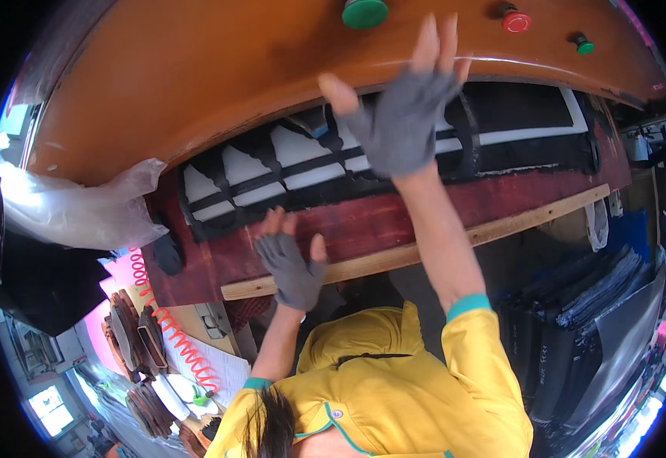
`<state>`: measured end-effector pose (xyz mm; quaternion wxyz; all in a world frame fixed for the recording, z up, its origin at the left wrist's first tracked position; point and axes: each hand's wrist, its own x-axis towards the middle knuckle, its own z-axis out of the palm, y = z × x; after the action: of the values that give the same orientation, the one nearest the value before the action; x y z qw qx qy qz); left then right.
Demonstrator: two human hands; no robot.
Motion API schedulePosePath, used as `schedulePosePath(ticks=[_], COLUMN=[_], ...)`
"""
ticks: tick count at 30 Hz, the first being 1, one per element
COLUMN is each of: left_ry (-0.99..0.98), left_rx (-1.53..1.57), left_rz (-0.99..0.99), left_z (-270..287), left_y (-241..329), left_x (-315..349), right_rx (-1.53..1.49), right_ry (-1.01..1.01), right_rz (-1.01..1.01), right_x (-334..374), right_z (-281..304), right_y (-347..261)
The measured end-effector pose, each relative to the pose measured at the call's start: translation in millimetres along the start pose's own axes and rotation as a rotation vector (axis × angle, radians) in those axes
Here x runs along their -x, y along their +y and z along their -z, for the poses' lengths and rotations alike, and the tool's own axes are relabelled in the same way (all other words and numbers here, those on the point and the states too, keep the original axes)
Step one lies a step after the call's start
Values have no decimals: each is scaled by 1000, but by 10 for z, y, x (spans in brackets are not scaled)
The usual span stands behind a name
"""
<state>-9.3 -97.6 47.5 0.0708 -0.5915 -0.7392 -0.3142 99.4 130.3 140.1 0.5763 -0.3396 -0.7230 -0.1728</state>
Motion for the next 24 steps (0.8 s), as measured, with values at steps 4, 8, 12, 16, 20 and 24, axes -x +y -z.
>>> schedulePosePath(ticks=[4, 8, 12, 16, 20, 24], left_ry=[-136, -116, -74, -52, -36, -50], left_rx=[28, -77, -133, -170, -190, -181], left_rz=[-42, -55, 29, 51, 26, 40], left_z=[-278, -473, -536, -579, -586, -558], left_y=[101, -71, -151, -132, -127, -107], left_x=[173, 33, -38, -1, 11, -16], right_rx=[62, -184, -337, -291, -304, -266], right_ry=[25, -171, -587, -891, -880, -885], right_rz=[102, -28, -64, -1, 58, 2], right_x=[-359, 149, 885, 1463, 1651, 1593], right_z=[-368, -134, 357, 709, 776, 723], right_y=[268, 278, 191, 90, 83, 29])
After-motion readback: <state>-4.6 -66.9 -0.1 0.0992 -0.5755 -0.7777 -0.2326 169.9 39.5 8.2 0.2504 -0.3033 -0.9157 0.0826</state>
